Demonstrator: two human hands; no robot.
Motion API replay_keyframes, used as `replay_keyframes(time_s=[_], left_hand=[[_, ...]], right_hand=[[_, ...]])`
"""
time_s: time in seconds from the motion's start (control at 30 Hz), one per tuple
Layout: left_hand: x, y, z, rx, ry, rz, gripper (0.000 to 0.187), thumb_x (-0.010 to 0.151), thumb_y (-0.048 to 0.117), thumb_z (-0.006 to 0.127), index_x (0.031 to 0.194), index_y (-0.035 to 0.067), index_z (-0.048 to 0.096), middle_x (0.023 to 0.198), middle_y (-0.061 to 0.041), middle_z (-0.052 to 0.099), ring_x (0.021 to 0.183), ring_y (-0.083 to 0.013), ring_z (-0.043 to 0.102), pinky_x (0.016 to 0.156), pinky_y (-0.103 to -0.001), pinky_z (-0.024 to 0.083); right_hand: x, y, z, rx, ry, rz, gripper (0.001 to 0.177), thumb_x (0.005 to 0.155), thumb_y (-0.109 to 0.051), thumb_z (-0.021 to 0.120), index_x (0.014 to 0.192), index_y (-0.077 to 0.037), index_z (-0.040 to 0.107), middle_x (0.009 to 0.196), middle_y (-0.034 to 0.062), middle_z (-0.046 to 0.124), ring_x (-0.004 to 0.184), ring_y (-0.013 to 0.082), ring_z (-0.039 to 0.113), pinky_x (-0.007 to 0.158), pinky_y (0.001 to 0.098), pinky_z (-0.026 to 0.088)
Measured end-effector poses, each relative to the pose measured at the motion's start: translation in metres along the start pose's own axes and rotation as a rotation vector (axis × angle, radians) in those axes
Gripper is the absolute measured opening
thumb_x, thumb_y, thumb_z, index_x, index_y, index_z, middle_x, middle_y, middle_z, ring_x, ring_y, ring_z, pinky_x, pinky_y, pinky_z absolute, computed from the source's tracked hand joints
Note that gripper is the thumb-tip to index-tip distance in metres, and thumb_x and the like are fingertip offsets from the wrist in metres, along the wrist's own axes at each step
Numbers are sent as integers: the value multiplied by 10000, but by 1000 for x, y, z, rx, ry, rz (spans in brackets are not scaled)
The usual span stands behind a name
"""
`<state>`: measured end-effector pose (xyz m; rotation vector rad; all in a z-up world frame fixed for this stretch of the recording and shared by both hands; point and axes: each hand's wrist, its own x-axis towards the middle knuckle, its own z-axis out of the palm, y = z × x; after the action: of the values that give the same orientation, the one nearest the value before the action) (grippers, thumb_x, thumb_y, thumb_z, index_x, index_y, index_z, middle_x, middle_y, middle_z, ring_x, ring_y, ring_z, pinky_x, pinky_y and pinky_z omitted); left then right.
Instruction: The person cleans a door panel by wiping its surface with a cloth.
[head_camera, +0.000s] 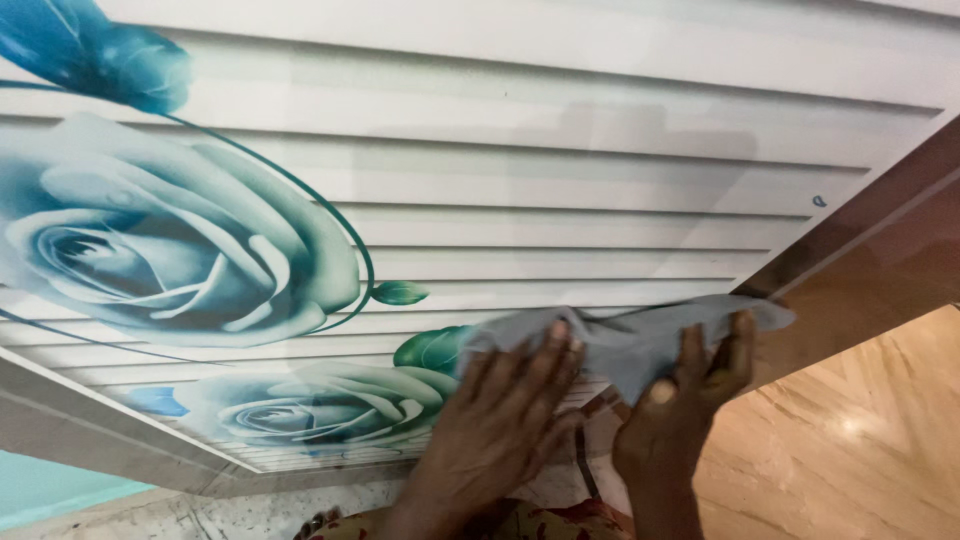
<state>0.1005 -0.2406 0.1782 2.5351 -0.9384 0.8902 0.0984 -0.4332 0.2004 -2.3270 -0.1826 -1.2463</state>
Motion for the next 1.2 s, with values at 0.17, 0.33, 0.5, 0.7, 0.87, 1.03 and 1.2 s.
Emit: replay_keyframes(time_s=[0.17, 0.33, 0.5, 0.7, 0.87, 1.03, 1.2], left_hand=[[-2, 11, 14, 112, 11, 25, 841, 1069, 652, 356, 1649, 53, 243, 1736, -157, 92, 1592, -319, 114, 1274, -522, 40], [-12, -4, 14, 26, 74, -125, 894, 1056, 681, 316, 1610, -13, 208, 1659, -307, 93, 1549, -469, 43, 1211, -652, -27], [-28, -39, -11, 75, 439, -321, 863, 1064, 705, 293, 1643, 78, 166, 1676, -299, 41, 1574, -458, -13, 1275, -681, -86], [-27, -54, -9, -11, 598, -319, 707, 1086, 594, 460, 1580, 208, 135, 1719, -169, 119, 1622, -344, 48, 1309, -629, -77], [-12, -14, 14, 44, 66, -74, 764, 1113, 612, 331, 1691, 181, 77, 1712, -165, 48, 1577, -335, -53, 1258, -576, -143], [-5, 9, 14, 156, -32, -45, 854, 1056, 697, 264, 1660, 120, 86, 1733, -137, -28, 1597, -303, -86, 1258, -539, -162], [-15, -14, 6, 106, 101, -315, 1030, 979, 797, 109, 1619, -9, 76, 1688, -230, -106, 1570, -371, -141, 1169, -620, -242]], right_hand=[[9, -2, 0, -63, 37, -37, 559, 1210, -423, 309, 1702, -201, 167, 1676, 269, 9, 1624, 462, 85, 1358, 602, 198], [-5, -19, 14, -197, -111, -20, 704, 1070, -400, 443, 1672, -217, 128, 1704, 310, -64, 1607, 524, -12, 1303, 708, 95], [-40, -45, 44, -111, -226, -269, 750, 1043, -461, 509, 1651, -255, 121, 1680, 299, -8, 1574, 499, 22, 1251, 717, 95], [-35, -35, 38, -66, -146, -260, 732, 1087, -533, 388, 1676, -228, 79, 1716, 257, 40, 1594, 481, 97, 1294, 682, 122], [1, -11, -2, -224, -33, 0, 677, 1091, -516, 271, 1677, -211, 126, 1753, 239, 103, 1619, 445, 172, 1321, 682, 92], [10, -31, -29, -184, -115, 200, 655, 1149, -506, 283, 1652, -97, 188, 1741, 296, 103, 1634, 517, 155, 1308, 689, 135], [-1, -43, -7, 55, -211, 127, 727, 1076, -496, 415, 1649, -126, 163, 1706, 344, -59, 1575, 525, 160, 754, 385, 528]])
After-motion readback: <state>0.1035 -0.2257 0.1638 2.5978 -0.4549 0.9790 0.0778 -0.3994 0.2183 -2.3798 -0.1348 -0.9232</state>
